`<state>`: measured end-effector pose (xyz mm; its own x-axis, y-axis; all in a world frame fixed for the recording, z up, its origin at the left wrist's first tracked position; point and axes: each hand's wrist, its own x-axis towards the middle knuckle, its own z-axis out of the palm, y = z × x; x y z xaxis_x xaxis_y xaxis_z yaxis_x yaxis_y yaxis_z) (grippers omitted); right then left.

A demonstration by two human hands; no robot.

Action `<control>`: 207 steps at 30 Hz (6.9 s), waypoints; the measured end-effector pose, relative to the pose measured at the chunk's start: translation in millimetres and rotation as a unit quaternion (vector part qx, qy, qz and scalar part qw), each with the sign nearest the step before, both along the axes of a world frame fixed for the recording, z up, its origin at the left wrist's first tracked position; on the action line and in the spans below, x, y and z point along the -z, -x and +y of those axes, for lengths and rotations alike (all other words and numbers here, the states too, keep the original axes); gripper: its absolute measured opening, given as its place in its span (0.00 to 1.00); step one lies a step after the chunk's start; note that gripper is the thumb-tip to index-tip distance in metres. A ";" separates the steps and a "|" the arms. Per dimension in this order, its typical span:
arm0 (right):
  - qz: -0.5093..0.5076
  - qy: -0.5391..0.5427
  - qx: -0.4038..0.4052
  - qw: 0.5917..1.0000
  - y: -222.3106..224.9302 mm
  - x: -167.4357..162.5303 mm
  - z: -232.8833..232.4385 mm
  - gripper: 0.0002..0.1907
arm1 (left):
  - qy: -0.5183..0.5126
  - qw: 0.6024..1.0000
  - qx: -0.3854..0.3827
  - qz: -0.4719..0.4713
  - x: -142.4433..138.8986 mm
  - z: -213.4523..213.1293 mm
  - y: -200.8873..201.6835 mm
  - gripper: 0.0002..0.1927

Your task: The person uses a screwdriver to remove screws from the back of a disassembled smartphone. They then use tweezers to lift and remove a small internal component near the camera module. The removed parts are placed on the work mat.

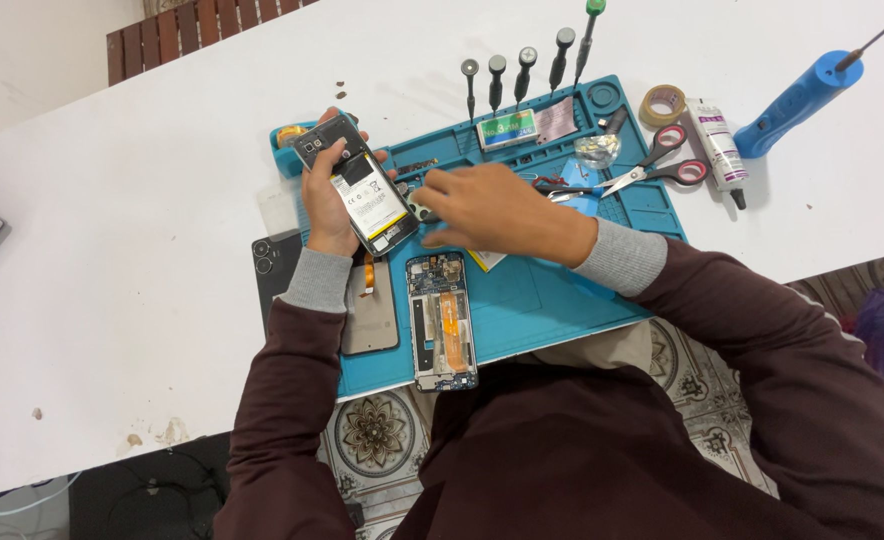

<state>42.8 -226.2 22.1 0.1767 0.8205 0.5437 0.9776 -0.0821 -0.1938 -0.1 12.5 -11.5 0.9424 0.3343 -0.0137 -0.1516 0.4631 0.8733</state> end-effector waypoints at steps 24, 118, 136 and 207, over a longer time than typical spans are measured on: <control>-0.009 0.078 0.014 0.997 6.1 -3.1 1.9 0.16 | -0.003 1.000 -0.003 0.004 1.0 -0.6 -1.2 0.30; 0.059 0.084 0.120 0.987 -49.0 -4.4 -26.2 0.13 | -0.011 1.000 0.002 0.012 -1.5 -10.7 -5.0 0.30; 0.113 0.060 0.029 0.991 -25.4 -6.7 -22.4 0.16 | -0.003 0.999 0.012 -0.029 3.2 -17.3 -9.9 0.30; 0.226 0.062 -0.050 0.971 -5.8 2.4 -4.9 0.17 | -0.036 0.998 -0.011 -0.045 -0.5 -22.2 -0.3 0.30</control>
